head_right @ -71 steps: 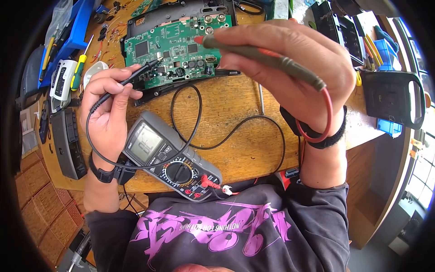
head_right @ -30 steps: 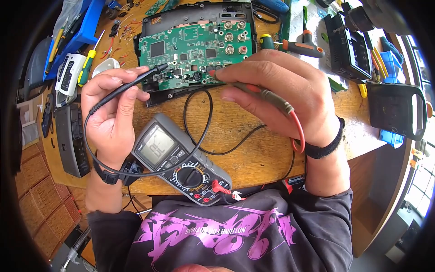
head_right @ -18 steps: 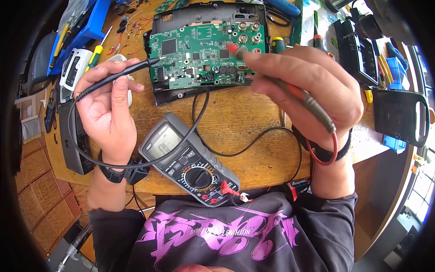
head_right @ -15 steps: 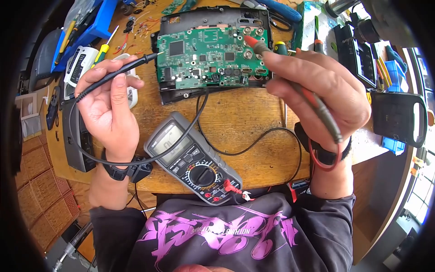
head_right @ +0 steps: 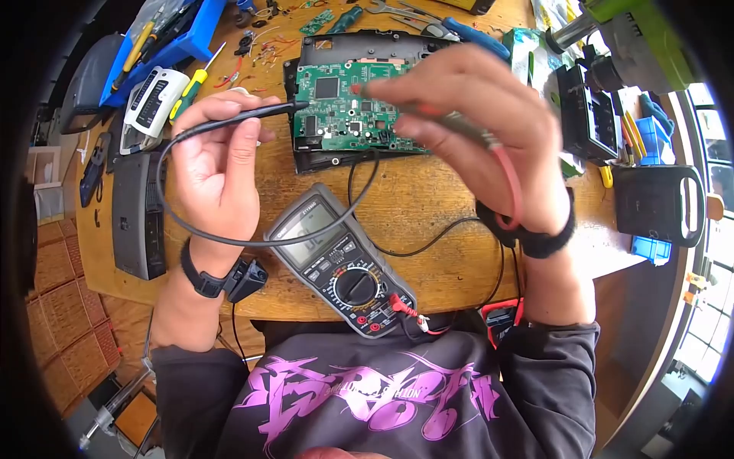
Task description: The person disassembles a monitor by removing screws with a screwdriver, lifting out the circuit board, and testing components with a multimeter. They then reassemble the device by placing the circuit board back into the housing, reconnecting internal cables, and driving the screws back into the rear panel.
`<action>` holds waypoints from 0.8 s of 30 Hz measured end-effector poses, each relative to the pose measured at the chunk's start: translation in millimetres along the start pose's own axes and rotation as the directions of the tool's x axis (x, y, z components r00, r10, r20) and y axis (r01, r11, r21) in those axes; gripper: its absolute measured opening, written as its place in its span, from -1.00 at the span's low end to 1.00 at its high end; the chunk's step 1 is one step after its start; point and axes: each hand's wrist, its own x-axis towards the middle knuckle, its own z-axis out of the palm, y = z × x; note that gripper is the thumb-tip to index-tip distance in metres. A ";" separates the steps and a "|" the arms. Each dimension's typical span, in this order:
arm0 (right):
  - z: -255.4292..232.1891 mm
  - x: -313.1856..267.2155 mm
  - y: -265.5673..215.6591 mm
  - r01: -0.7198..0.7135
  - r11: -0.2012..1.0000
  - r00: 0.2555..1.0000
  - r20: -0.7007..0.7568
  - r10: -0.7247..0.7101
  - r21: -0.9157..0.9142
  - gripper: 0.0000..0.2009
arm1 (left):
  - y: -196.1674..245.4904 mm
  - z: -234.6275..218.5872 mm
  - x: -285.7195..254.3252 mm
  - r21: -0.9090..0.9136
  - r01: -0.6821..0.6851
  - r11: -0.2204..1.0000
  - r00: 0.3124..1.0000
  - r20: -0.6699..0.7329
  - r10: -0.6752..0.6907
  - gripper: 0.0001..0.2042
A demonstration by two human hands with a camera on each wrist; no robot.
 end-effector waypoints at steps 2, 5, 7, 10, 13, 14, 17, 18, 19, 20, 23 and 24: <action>13.2 0.8 0.0 -0.069 0.996 0.995 0.075 0.064 0.063 -0.74 | 1.5 -0.7 -0.2 0.008 0.031 0.999 0.999 0.005 -0.031 -0.73; 24.6 -4.4 3.1 -0.247 0.959 0.968 0.080 0.237 0.136 -0.73 | 2.0 0.8 -1.3 0.013 0.079 0.997 0.997 0.015 -0.079 -0.73; 27.8 -7.1 2.3 -0.311 0.941 0.950 0.080 0.302 0.134 -0.74 | 5.9 4.1 -1.5 -0.075 0.100 0.992 0.995 -0.014 -0.101 -0.77; 33.7 -12.1 0.8 -0.379 0.911 0.925 0.033 0.379 0.160 -0.76 | 8.0 3.9 -2.7 -0.057 0.111 0.992 0.994 0.008 -0.111 -0.77; 32.3 -15.2 0.4 -0.389 0.910 0.919 -0.010 0.395 0.145 -0.77 | 4.0 5.4 -4.7 -0.053 0.120 0.991 0.993 0.006 -0.120 -0.77; 30.5 -15.8 1.0 -0.365 0.923 0.930 0.006 0.368 0.124 -0.77 | 3.5 3.8 -4.5 -0.054 0.120 0.991 0.993 0.004 -0.120 -0.77; 27.7 -17.6 -2.1 -0.386 0.917 0.922 0.018 0.386 0.100 -0.76 | 3.6 -2.4 -3.4 0.054 0.093 0.994 0.990 0.105 -0.099 -0.73; 27.7 -18.3 -4.0 -0.386 0.917 0.922 0.018 0.386 0.098 -0.76 | 3.9 -2.9 -3.1 0.068 0.093 0.993 0.989 0.110 -0.100 -0.73; 28.4 -19.0 -6.2 -0.403 0.911 0.915 0.007 0.404 0.084 -0.76 | 4.1 -3.0 -2.9 0.082 0.092 0.992 0.988 0.115 -0.101 -0.73; 28.7 -19.2 -7.8 -0.420 0.905 0.907 -0.005 0.422 0.070 -0.74 | 4.1 -2.6 -3.0 0.082 0.092 0.992 0.988 0.115 -0.101 -0.73; 25.8 -16.0 -10.6 -0.347 0.937 0.937 0.020 0.348 -0.024 -0.73 | 1.7 -1.8 -3.0 0.069 0.081 0.994 0.991 0.102 -0.087 -0.74; 26.2 -15.6 -10.9 -0.346 0.938 0.938 0.018 0.347 -0.026 -0.73 | -0.1 -2.2 -3.1 0.079 0.077 0.994 0.991 0.102 -0.085 -0.74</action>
